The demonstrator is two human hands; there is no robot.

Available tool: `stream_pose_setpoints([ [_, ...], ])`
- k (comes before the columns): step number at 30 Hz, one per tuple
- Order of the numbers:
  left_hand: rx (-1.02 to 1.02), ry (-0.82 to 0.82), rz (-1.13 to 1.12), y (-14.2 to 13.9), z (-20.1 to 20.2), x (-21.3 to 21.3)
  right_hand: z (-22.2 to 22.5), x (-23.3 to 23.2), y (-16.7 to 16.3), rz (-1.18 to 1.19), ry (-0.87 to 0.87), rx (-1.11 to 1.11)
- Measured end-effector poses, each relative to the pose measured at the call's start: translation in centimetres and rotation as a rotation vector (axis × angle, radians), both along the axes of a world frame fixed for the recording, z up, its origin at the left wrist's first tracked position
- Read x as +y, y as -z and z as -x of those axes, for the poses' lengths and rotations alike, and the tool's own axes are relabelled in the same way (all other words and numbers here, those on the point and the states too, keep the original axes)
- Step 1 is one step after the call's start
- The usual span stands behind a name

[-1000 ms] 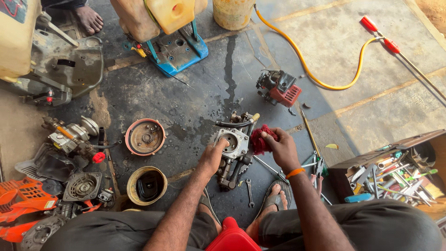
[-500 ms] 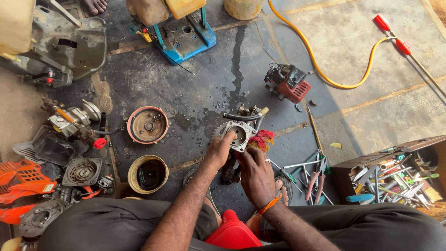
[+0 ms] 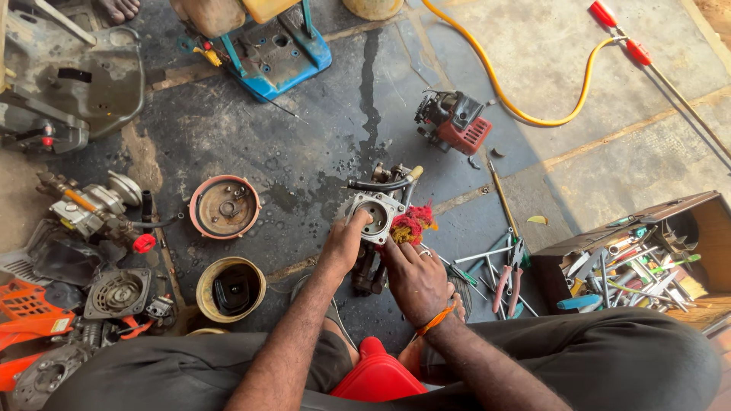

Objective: The person sits on a red stool and wipes a small engine block with a red rag, rotating it to clean multiple sides. They use a screwdriver to scrape residue from crevices and continue wiping the exterior surfaces.

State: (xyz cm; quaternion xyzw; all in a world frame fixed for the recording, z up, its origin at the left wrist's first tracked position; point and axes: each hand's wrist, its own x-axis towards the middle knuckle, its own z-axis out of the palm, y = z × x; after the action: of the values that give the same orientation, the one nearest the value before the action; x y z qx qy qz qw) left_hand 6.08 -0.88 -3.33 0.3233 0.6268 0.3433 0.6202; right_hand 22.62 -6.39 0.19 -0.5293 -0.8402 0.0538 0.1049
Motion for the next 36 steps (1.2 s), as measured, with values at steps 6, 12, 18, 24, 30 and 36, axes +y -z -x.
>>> stream_pose_setpoints([
  [6, 0.003, -0.016, -0.062, 0.1, 0.0, -0.3, -1.9, 2.1, 0.7, -0.21, 0.206, 0.227],
  [12, 0.051, -0.003, 0.021, 0.7, 0.0, -0.3, -4.2, 4.8, 1.3, 0.342, 0.633, 1.177],
  [18, 0.045, -0.029, 0.025, 0.8, -0.2, -0.4, 0.2, 0.4, 1.8, -0.088, 0.307, 0.351],
  [24, -0.017, -0.033, -0.044, 1.4, -0.2, 0.0, 3.1, -1.2, 0.5, -0.119, 0.077, 0.267],
  [30, 0.003, -0.009, -0.045, 1.6, 0.0, -0.4, 1.4, 0.1, -0.7, -0.216, 0.018, 0.098],
  [36, 0.037, -0.092, -0.001, 1.1, -0.5, -0.8, 1.5, -1.3, 0.3, -0.08, 0.208, 0.137],
])
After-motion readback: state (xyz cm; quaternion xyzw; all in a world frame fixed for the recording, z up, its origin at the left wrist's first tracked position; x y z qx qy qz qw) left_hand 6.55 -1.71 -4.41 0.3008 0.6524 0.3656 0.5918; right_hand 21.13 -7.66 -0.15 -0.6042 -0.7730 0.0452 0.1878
